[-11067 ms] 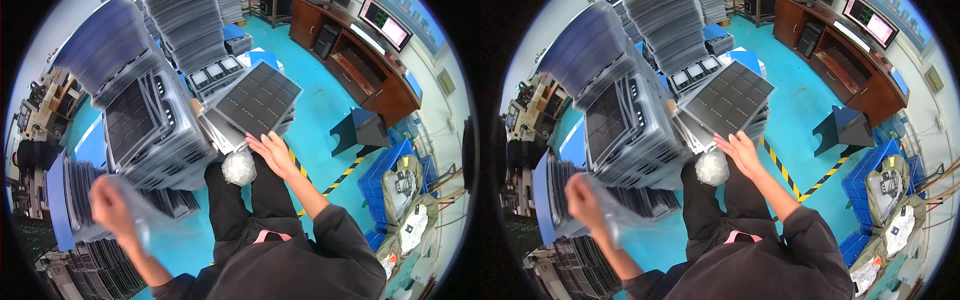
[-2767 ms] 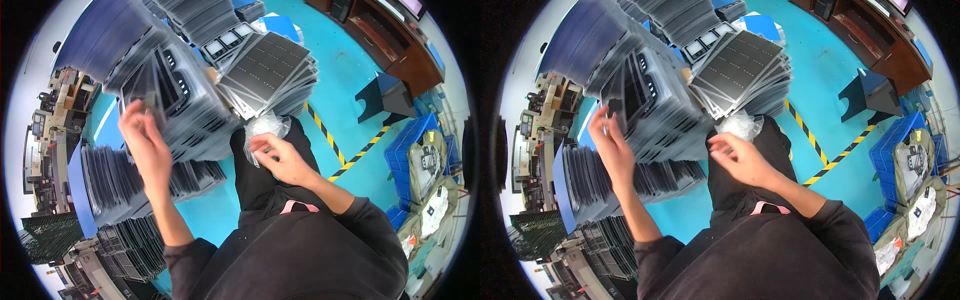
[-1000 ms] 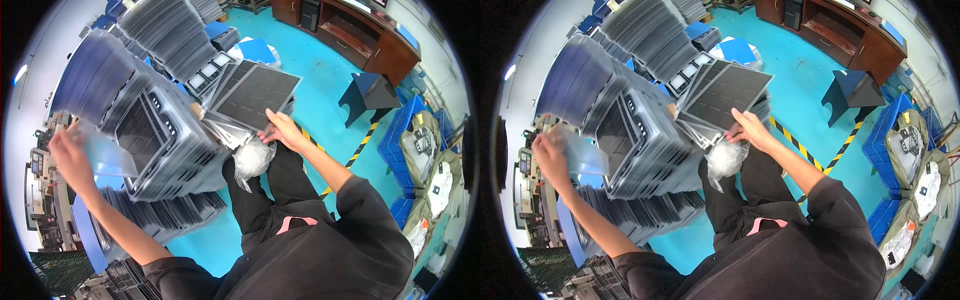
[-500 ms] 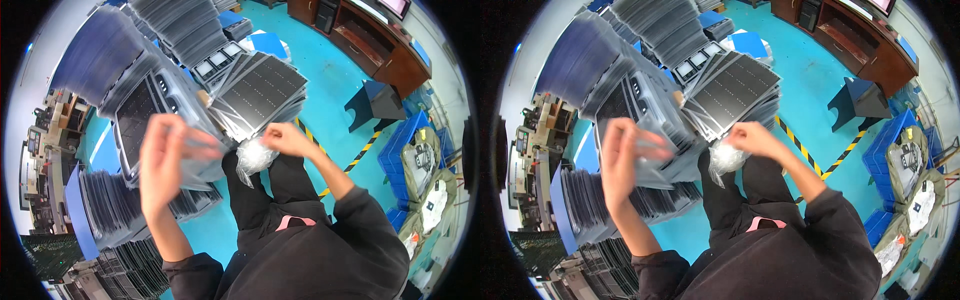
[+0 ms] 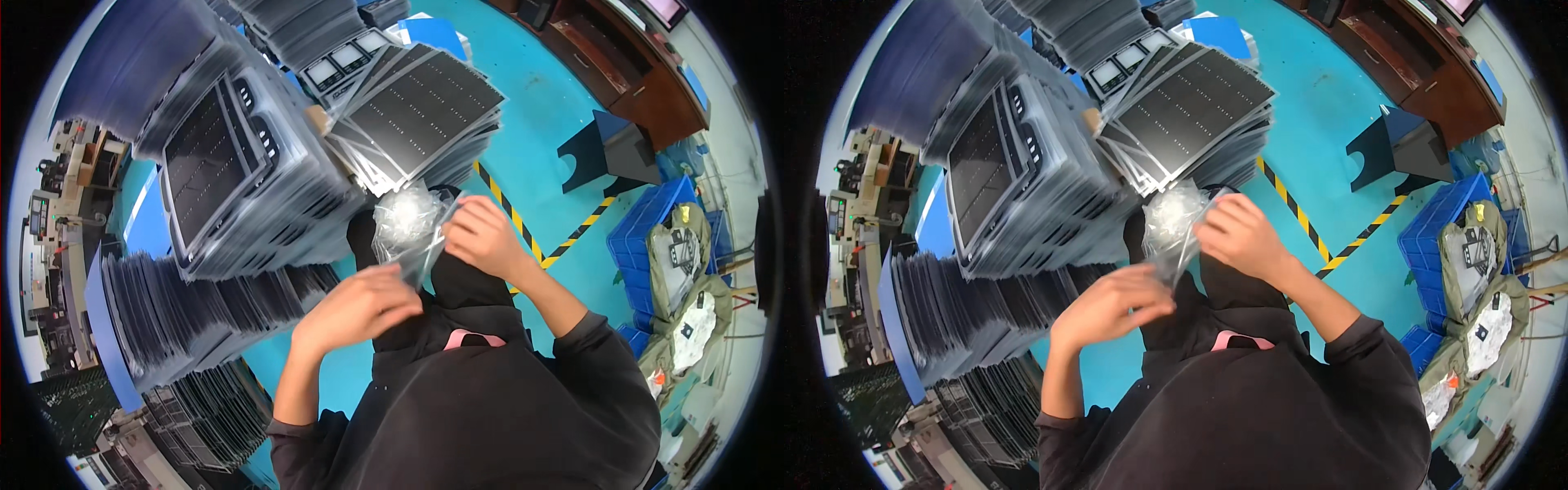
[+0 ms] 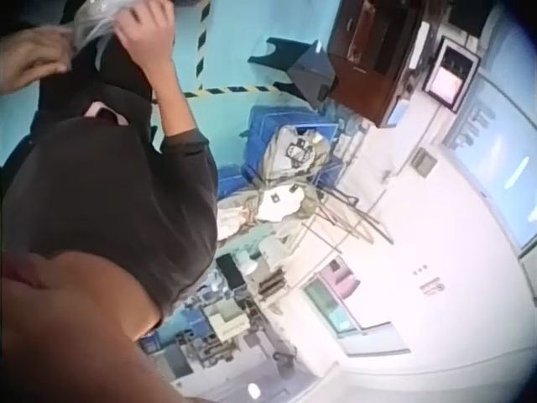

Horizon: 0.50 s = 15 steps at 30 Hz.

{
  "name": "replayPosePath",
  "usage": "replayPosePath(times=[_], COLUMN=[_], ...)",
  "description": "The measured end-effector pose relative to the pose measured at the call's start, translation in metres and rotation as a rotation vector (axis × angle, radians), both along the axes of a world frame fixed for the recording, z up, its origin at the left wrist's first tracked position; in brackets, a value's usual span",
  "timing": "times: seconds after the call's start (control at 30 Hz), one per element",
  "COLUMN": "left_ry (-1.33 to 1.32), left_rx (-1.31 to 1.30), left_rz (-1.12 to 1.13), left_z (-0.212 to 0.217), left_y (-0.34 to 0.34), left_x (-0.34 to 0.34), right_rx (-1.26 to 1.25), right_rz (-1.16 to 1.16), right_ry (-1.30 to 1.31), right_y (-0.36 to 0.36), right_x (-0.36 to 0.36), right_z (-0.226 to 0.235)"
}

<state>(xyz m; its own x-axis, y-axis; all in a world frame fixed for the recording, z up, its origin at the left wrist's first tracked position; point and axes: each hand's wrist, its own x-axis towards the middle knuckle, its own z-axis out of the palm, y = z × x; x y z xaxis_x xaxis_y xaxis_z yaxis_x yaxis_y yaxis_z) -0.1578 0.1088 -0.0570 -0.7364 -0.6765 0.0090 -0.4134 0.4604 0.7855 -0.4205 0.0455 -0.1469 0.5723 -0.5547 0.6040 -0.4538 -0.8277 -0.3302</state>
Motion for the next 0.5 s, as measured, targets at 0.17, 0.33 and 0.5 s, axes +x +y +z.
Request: replayPosePath(times=[0.17, 0.33, 0.5], left_ry=[-0.119, -0.003, 0.136], left_rx=[-0.151, -0.272, -0.225], left_rz=[0.204, 0.481, 0.875], left_z=[-0.108, -0.139, -0.166], left_y=[-0.008, 0.000, -0.004], left_x=[0.020, 0.017, -0.012], right_rx=[0.257, 0.683, 0.695], right_rz=[-0.078, -0.018, -0.226], right_ry=[0.141, -0.144, -0.287], right_y=[0.005, 0.008, 0.004], right_x=[0.023, 0.012, 0.025], right_z=[-0.087, -0.087, -0.095])
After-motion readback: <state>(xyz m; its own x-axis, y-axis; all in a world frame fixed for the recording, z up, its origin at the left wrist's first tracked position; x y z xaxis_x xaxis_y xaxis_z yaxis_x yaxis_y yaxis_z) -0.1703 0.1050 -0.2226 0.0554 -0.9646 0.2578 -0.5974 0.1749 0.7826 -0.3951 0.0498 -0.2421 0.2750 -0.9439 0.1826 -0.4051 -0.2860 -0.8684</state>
